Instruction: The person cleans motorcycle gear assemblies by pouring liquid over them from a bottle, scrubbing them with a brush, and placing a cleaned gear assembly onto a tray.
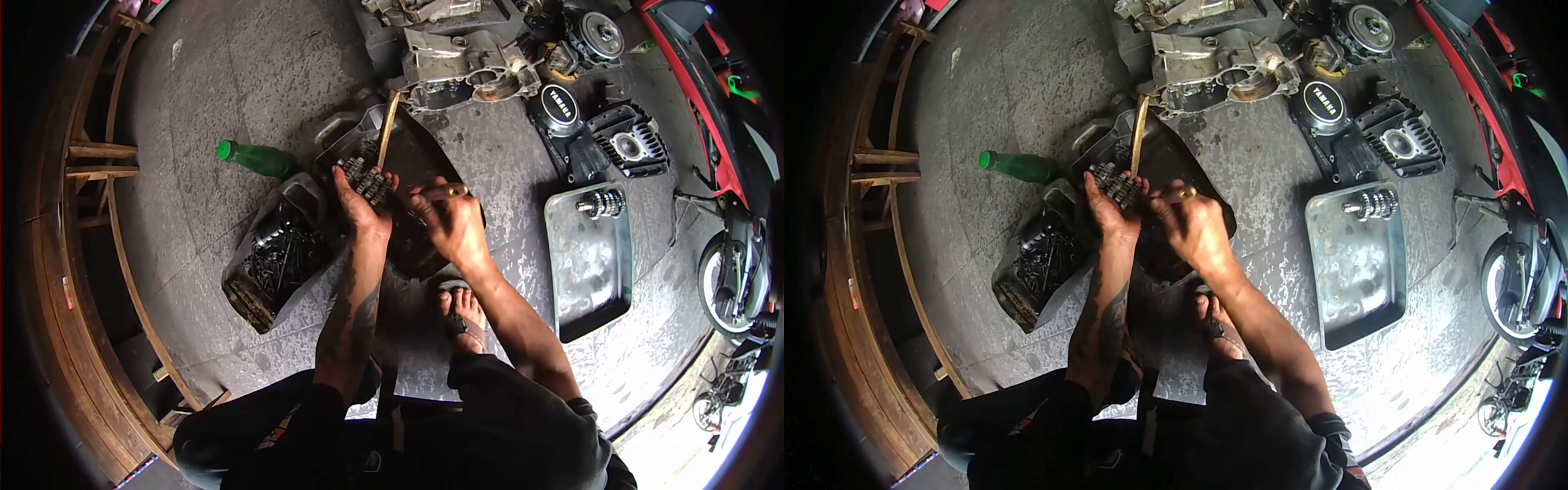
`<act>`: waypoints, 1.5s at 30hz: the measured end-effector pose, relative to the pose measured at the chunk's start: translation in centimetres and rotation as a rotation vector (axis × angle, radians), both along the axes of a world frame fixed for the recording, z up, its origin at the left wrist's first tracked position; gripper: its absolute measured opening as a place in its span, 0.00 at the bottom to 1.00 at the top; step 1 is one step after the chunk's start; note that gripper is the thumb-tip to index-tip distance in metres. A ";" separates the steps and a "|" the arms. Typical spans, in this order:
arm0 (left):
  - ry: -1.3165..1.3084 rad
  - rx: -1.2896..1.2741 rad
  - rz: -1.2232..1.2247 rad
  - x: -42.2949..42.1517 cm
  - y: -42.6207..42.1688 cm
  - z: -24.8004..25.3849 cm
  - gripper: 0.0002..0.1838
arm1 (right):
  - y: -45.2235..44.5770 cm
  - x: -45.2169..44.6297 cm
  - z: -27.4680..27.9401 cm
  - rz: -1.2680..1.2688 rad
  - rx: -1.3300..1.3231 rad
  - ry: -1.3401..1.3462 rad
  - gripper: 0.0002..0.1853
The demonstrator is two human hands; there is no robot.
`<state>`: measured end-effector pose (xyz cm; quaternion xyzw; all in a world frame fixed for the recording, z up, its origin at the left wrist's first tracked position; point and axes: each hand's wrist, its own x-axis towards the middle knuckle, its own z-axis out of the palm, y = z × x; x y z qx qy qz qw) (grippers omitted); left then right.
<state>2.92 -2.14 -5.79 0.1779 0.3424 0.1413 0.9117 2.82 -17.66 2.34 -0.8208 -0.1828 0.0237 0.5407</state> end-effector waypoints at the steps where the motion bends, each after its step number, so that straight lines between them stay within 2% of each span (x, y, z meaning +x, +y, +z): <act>1: 0.045 0.093 0.004 0.3 0.1 -0.1 0.30 | -0.2 0.4 0.0 -0.051 -0.080 0.072 0.06; 5: 0.123 0.099 0.011 -0.2 0.2 -1.0 0.31 | 0.4 -0.1 -0.5 0.079 0.066 -0.103 0.05; 6: 0.161 0.099 0.015 -0.2 0.0 -0.8 0.31 | 0.7 0.0 -1.0 0.069 -0.048 -0.089 0.05; 7: 0.157 0.097 0.014 -0.4 -0.3 -0.7 0.31 | 0.4 -0.1 -1.1 0.068 -0.050 -0.092 0.05; 9: 0.141 0.193 0.031 -0.3 -0.7 -0.5 0.32 | 0.0 0.0 -0.6 -0.121 -0.014 0.091 0.05; 10: 0.101 0.188 0.041 -0.5 -0.8 -0.6 0.31 | 0.5 -0.2 -0.1 -0.187 0.109 0.098 0.05; 11: 0.103 0.187 0.037 -0.9 -0.8 -0.7 0.31 | 0.6 -0.6 -0.3 -0.191 0.107 0.100 0.05; 13: 0.122 0.130 -0.013 -0.3 -0.9 -0.3 0.30 | 0.6 -0.3 -0.7 -0.027 -0.089 0.030 0.06; 15: 0.122 0.230 0.053 -0.3 -1.4 -0.4 0.31 | 0.4 -0.3 -0.2 -0.072 -0.128 0.085 0.05; 18: 0.055 0.147 -0.034 -0.8 -1.3 -0.7 0.28 | 0.7 -0.5 0.4 -0.043 0.096 -0.116 0.04; 19: 0.077 0.212 0.001 -0.8 -1.8 0.1 0.26 | 0.6 -0.7 0.3 -0.045 0.093 -0.109 0.04; 21: 0.090 0.281 0.035 -0.5 -2.1 1.3 0.25 | 0.3 -0.5 0.1 -0.099 -0.102 0.123 0.05; 22: 0.072 0.290 0.023 -0.6 -2.0 1.5 0.25 | 0.2 -0.4 0.2 -0.116 0.005 0.035 0.05; 24: 0.055 0.300 0.009 -0.5 -1.9 1.5 0.27 | 0.5 -0.5 -0.5 -0.068 0.031 -0.026 0.05; 26: 0.104 0.317 -0.016 -0.6 -1.9 1.3 0.22 | 0.3 -0.8 -1.1 -0.021 0.051 -0.080 0.05; 29: 0.132 0.313 0.057 -0.2 -2.1 2.3 0.22 | -0.4 -0.7 -1.5 -0.151 -0.097 0.125 0.07; 31: 0.129 0.332 0.079 -0.1 -1.8 2.1 0.23 | -0.6 -0.8 -2.7 -0.149 -0.114 0.132 0.08; 33: 0.122 0.350 0.088 -0.2 -1.3 1.8 0.24 | -0.7 -1.5 -4.8 0.013 -0.430 0.095 0.07; 35: 0.089 0.258 0.058 -0.1 -0.4 1.4 0.25 | -0.7 -1.6 -5.2 0.005 -0.379 0.049 0.08; 37: 0.072 0.252 0.059 -0.3 0.0 1.3 0.25 | -1.3 -1.2 -2.6 0.002 -0.351 0.171 0.09; 41: 0.065 0.159 0.015 -0.4 0.2 1.6 0.26 | -1.4 0.3 2.5 -0.128 0.089 0.128 0.06; 44: 0.072 0.107 -0.041 -0.3 0.2 0.6 0.28 | -0.6 1.5 3.0 -0.079 0.176 0.113 0.05; 45: 0.086 0.021 -0.088 -0.4 0.0 0.3 0.30 | -0.2 1.8 2.0 -0.011 0.221 0.040 0.05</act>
